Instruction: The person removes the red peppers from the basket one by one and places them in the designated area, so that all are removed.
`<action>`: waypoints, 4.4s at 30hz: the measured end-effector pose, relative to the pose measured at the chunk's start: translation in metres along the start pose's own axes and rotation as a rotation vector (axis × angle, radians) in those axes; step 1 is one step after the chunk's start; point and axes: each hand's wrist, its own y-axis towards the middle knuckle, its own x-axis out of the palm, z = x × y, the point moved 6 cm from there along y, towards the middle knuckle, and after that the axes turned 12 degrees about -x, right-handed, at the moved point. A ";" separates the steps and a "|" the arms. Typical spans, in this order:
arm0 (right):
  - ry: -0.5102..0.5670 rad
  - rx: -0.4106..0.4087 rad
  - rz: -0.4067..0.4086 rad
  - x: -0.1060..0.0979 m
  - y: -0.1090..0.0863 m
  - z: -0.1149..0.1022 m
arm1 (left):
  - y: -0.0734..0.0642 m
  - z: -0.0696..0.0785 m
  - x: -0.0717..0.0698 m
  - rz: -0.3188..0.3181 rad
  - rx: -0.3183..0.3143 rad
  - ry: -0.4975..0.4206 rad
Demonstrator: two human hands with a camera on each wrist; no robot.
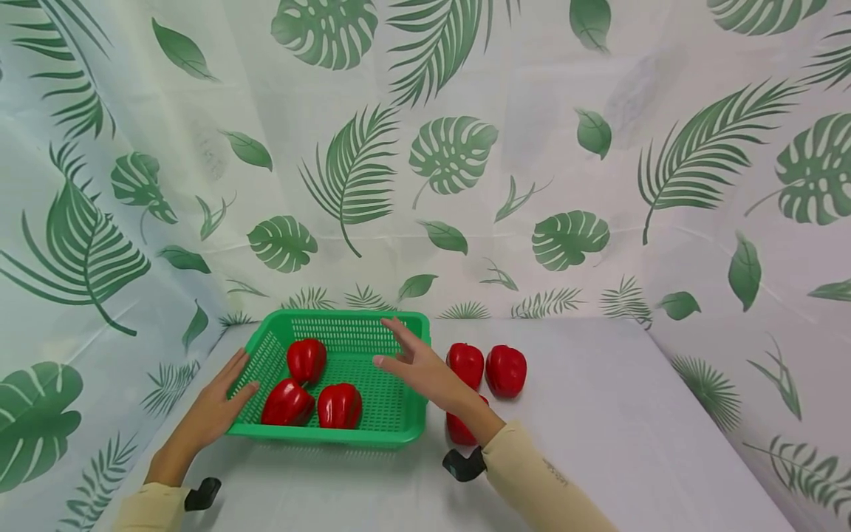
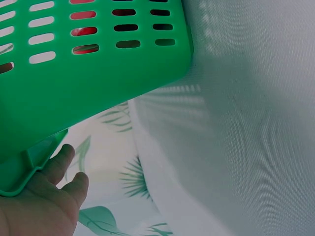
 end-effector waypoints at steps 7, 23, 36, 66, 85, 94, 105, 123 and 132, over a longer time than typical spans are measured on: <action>0.022 -0.022 -0.042 0.018 0.004 -0.001 | -0.001 0.004 -0.002 -0.003 0.002 -0.006; 0.010 0.075 -0.082 0.052 0.015 0.016 | -0.001 0.002 0.000 0.001 -0.006 -0.002; 0.017 0.150 -0.086 0.073 0.018 0.030 | -0.002 0.004 0.002 -0.008 0.001 -0.011; -0.088 0.232 -0.202 0.086 0.021 0.049 | -0.003 0.000 0.000 -0.004 -0.019 -0.016; -0.024 0.257 -0.121 0.081 0.022 0.046 | -0.002 0.003 -0.002 -0.002 -0.003 -0.013; -0.085 0.217 -0.118 0.084 0.020 0.043 | -0.007 0.004 -0.004 -0.004 -0.007 -0.018; -0.125 0.201 -0.148 0.086 0.020 0.041 | -0.006 0.004 -0.005 0.000 -0.014 -0.009; -0.097 0.217 -0.119 0.083 0.019 0.040 | -0.007 0.007 -0.003 0.004 -0.011 -0.016; -0.065 0.225 -0.095 0.079 0.017 0.041 | -0.004 0.005 0.000 -0.002 0.007 -0.032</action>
